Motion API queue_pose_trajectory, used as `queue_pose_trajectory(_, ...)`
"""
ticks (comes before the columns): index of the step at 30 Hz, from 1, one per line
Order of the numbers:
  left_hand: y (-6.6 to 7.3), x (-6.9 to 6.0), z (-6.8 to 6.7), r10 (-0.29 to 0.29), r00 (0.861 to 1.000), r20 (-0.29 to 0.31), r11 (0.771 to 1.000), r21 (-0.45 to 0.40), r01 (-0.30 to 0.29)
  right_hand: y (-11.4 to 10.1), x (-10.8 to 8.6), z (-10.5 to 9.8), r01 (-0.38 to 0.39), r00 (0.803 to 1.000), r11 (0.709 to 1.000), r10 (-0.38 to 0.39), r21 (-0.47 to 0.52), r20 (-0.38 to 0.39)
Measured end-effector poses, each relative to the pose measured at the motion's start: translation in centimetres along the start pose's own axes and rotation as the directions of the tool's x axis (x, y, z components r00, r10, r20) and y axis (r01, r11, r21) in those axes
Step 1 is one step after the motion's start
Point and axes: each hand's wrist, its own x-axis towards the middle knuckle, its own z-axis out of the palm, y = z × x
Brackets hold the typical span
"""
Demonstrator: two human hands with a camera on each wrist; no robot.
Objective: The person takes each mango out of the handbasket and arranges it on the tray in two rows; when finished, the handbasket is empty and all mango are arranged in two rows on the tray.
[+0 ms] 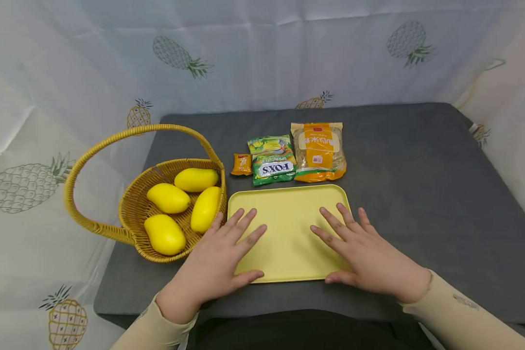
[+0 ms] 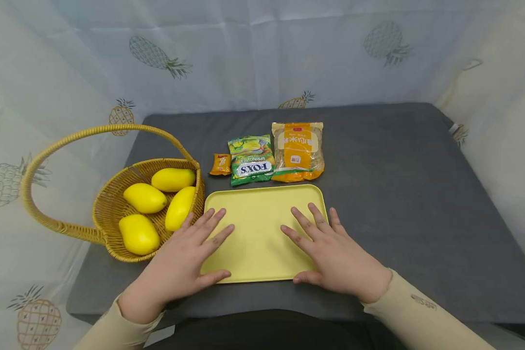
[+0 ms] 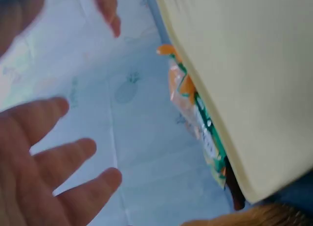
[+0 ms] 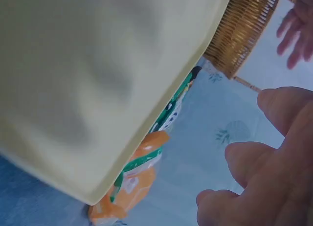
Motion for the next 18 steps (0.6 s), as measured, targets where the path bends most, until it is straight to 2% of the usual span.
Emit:
queue_pose_trajectory(2,-0.8,-0.3,-0.8,-0.037,0.991,-0.126,0.998,-0.057,0.030,0.2,-0.4,-0.1,-0.031,0.999,0.999,0.031,0.026,0.018)
queue_pose_trajectory(3,-1.2,-0.4,-1.3,-0.076,0.979,-0.187,0.993,-0.103,0.058,0.4,-0.6,-0.1,-0.050,0.998,0.998,0.049,0.036,0.027)
queue_pose_trajectory(4,-1.7,-0.5,-1.9,-0.131,0.963,-0.234,0.983,-0.156,0.096,0.7,-0.9,0.0,-0.065,0.997,0.997,0.064,0.049,0.032)
queue_pose_trajectory(5,-2.3,-0.5,-2.5,-0.203,0.944,-0.261,0.963,-0.225,0.144,0.9,-1.1,0.1,-0.081,0.996,0.995,0.079,0.062,0.037)
queue_pose_trajectory(6,-2.9,-0.5,-3.2,-0.288,0.921,-0.263,0.930,-0.307,0.203,1.2,-1.4,0.2,-0.097,0.995,0.993,0.094,0.074,0.043)
queue_pose_trajectory(7,-3.5,-0.5,-3.9,-0.377,0.896,-0.235,0.878,-0.399,0.265,1.5,-1.7,0.3,-0.112,0.993,0.990,0.109,0.086,0.046)
queue_pose_trajectory(9,-5.0,-0.4,-5.2,-0.526,0.841,-0.128,0.747,-0.542,0.385,2.0,-2.2,0.6,-0.147,0.988,0.982,0.141,0.117,0.061)
queue_pose_trajectory(11,-6.5,-0.3,-6.2,-0.613,0.790,0.014,0.622,-0.608,0.493,2.4,-2.6,1.0,-0.182,0.982,0.972,0.171,0.147,0.083)
queue_pose_trajectory(12,-7.3,-0.2,-6.4,-0.628,0.774,0.079,0.581,-0.614,0.534,2.6,-2.7,1.1,-0.196,0.979,0.968,0.183,0.158,0.092)
queue_pose_trajectory(13,-8.1,0.0,-6.6,-0.632,0.763,0.138,0.551,-0.612,0.567,2.8,-2.8,1.3,-0.210,0.976,0.963,0.195,0.169,0.102)
queue_pose_trajectory(16,-9.9,0.4,-6.3,-0.614,0.742,0.269,0.502,-0.593,0.630,3.2,-2.9,1.7,-0.230,0.971,0.955,0.212,0.188,0.114)
queue_pose_trajectory(18,-10.8,0.8,-6.0,-0.593,0.734,0.330,0.476,-0.591,0.651,3.4,-2.9,2.0,-0.230,0.971,0.952,0.210,0.200,0.117)
